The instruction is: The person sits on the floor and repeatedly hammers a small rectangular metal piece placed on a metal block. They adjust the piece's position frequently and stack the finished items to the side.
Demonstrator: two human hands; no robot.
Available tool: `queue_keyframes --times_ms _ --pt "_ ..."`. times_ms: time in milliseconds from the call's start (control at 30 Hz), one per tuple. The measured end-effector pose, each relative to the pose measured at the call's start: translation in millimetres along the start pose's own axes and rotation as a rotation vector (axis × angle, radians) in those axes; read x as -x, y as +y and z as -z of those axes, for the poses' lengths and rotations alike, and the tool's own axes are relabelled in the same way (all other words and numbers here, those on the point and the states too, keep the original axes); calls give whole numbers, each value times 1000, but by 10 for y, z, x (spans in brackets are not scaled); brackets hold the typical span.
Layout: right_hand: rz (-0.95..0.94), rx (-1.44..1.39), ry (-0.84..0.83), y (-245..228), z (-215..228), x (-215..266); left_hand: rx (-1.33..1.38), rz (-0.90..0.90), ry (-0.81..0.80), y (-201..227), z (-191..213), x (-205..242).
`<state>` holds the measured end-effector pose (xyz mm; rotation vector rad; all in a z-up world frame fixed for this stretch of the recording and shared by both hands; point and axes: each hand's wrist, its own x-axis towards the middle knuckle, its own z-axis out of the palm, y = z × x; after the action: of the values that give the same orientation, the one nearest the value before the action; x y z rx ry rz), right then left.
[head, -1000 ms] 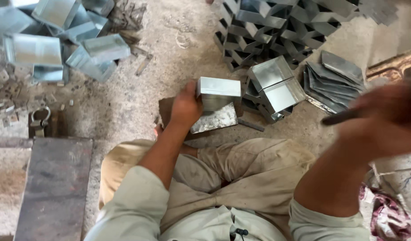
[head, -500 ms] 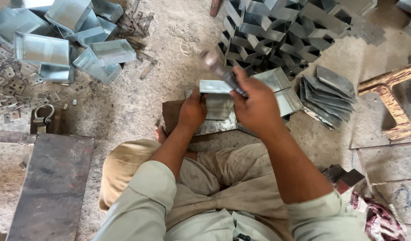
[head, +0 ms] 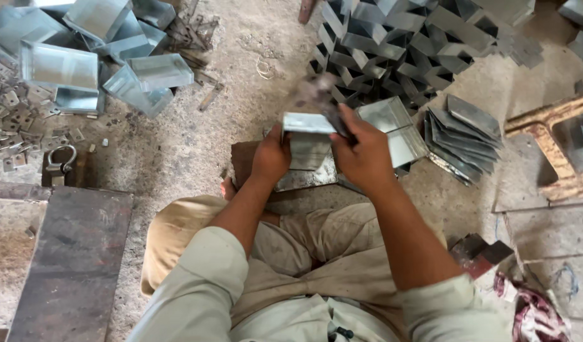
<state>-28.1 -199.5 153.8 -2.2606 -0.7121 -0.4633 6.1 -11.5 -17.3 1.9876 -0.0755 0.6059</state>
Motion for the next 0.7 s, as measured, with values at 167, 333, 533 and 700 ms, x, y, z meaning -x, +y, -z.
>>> queue_keyframes --times_ms 167,333,533,700 --pt "-351 -219 237 225 169 296 -252 -215 -16 354 490 -110" --pt "-408 -391 404 455 286 640 -735 -198 -444 601 512 -237" --pt "-505 -396 411 846 -1 937 -823 -110 -481 462 425 -334" --pt "-546 -2 32 1127 -414 1067 -791 21 -452 -62 210 -319"
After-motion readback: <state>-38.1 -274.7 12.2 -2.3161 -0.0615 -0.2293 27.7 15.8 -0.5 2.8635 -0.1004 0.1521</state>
